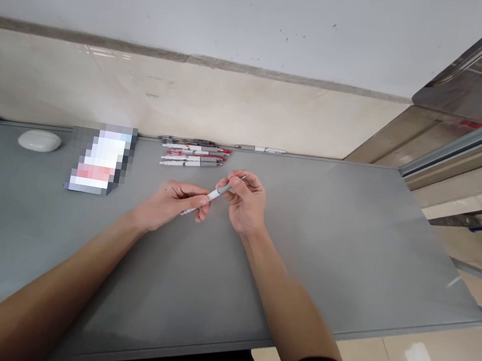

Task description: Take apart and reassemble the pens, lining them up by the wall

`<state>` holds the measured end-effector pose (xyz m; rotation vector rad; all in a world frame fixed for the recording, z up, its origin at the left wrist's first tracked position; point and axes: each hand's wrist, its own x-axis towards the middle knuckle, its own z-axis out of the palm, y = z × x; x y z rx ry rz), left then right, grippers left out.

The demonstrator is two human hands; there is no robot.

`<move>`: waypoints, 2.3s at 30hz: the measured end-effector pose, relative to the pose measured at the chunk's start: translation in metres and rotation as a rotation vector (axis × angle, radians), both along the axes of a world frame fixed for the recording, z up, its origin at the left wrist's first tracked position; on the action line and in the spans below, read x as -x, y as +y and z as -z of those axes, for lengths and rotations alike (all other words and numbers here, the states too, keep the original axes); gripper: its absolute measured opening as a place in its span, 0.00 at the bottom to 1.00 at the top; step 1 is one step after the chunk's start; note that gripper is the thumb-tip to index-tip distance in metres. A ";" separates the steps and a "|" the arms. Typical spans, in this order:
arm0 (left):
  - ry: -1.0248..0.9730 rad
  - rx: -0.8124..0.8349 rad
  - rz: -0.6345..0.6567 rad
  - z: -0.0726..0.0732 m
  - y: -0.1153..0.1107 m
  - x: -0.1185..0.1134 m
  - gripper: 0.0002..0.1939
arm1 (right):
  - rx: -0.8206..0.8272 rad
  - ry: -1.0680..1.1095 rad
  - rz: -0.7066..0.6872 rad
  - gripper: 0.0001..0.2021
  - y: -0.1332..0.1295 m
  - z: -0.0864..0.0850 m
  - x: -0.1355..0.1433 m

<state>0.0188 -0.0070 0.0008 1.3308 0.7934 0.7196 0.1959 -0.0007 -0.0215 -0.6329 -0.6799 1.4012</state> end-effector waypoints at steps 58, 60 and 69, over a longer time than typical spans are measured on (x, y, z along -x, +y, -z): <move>-0.354 0.163 -0.576 0.008 -0.019 -0.020 0.14 | 0.054 -0.262 0.095 0.10 0.006 -0.005 0.003; -0.151 0.066 -0.544 0.013 -0.017 -0.009 0.14 | 0.118 -0.164 0.108 0.11 0.009 -0.006 0.001; 0.495 -0.577 -0.333 0.018 -0.007 0.030 0.12 | 0.245 0.032 0.158 0.10 0.018 -0.004 -0.006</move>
